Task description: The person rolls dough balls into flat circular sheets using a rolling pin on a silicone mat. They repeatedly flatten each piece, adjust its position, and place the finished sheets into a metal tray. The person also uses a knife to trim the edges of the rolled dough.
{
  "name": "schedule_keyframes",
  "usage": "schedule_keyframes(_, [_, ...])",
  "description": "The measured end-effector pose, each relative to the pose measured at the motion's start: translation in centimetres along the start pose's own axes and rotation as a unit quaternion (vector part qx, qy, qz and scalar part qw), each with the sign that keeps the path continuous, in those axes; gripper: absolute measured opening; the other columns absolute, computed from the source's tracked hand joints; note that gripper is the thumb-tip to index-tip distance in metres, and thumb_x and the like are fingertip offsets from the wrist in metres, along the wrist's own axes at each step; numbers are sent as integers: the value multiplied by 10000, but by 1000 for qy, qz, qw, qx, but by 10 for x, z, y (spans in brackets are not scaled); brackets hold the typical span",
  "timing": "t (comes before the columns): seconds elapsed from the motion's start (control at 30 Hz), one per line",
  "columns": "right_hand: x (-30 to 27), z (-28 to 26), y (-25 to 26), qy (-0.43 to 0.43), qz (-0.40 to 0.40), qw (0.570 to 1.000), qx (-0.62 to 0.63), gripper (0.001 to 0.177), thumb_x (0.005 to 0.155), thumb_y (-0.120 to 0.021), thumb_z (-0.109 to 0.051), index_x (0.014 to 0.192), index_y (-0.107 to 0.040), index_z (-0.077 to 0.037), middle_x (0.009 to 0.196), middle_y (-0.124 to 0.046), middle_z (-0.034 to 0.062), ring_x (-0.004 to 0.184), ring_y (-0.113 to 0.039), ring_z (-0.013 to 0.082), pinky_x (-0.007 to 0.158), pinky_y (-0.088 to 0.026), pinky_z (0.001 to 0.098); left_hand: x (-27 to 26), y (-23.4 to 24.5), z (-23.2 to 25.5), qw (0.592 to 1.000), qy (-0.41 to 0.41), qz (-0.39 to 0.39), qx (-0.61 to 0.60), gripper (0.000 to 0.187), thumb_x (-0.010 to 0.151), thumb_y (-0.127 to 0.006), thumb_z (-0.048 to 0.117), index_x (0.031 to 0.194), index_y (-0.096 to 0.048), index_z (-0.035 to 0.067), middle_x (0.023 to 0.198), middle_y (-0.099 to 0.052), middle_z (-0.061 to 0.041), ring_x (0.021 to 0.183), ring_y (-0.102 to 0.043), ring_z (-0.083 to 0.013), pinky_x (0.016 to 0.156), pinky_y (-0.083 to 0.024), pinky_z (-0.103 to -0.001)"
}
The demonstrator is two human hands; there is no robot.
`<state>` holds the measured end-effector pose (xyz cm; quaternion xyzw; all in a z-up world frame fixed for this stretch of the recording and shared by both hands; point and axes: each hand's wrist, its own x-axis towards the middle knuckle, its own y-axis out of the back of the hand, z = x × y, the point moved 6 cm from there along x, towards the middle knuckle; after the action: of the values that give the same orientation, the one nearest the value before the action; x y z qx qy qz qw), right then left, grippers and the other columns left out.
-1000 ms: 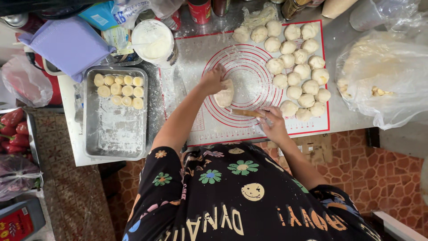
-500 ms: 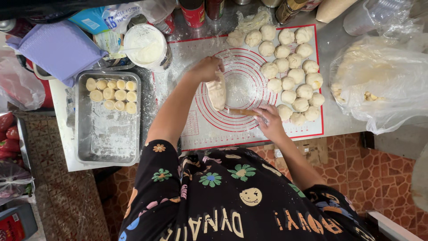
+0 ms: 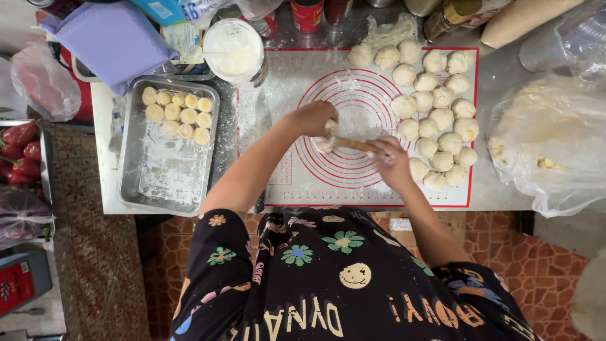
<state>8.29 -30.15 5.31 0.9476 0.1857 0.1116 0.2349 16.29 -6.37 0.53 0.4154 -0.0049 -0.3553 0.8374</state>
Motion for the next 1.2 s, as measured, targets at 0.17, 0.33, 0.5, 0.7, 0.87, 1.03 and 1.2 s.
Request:
schedule_keyframes(0.17, [-8,42,23,-84,48,984,148,346,921,-697,71,1259,-690,0,1235,-638,59,1083,-611,115,937,-501,219,11,23,12,996,-16,-68,-63,373,664,-827,137,1031,-781,86,998,-777,-126,936,-760,-262,831,-594,-384])
schedule_keyframes(0.33, [-13,52,27,-95,93,982,130,348,915,-686,93,1253,-692,11,1233,-617,55,1077,-598,103,909,-476,206,58,30,-53,999,26,47,-8,361,671,-791,93,1032,-788,81,999,-767,-163,942,-723,-295,828,-567,-406])
schedule_keyframes(0.5, [-12,25,20,-58,66,995,45,414,866,-678,110,1251,-708,-37,1191,-634,83,1084,-627,182,924,-513,260,62,27,-96,973,46,203,-102,302,770,-755,118,1069,-745,78,1030,-768,-143,970,-756,-278,890,-591,-376])
schedule_keyframes(0.7, [55,1,-20,94,22,984,-153,350,864,-725,20,1202,-735,-70,1156,-629,141,1099,-573,355,987,-471,459,8,66,-65,909,78,388,-128,298,879,-712,128,1176,-724,115,1168,-696,-173,1070,-690,-363,927,-549,-442])
schedule_keyframes(0.87, [116,0,-59,186,-16,964,-191,334,832,-774,-53,1164,-760,-80,1096,-632,95,1098,-587,328,932,-462,466,-24,80,-38,887,146,426,-103,347,931,-666,190,1276,-682,145,1409,-584,-152,1210,-619,-377,1008,-508,-460])
schedule_keyframes(1.03, [133,3,-59,179,-72,966,-173,224,860,-771,-118,1084,-793,-110,1105,-673,60,1106,-598,292,921,-465,476,-19,39,-32,924,227,305,42,840,848,-694,455,1510,-344,76,1581,-320,-170,1480,-252,-367,1196,-240,-512])
schedule_keyframes(1.2, [152,7,-56,166,-3,964,-210,220,913,-727,-128,1130,-734,-95,1169,-667,76,1155,-598,308,958,-468,483,-5,16,-30,904,233,346,91,778,1031,-497,448,1625,-187,51,1698,-184,-180,1579,-116,-345,1256,-113,-557])
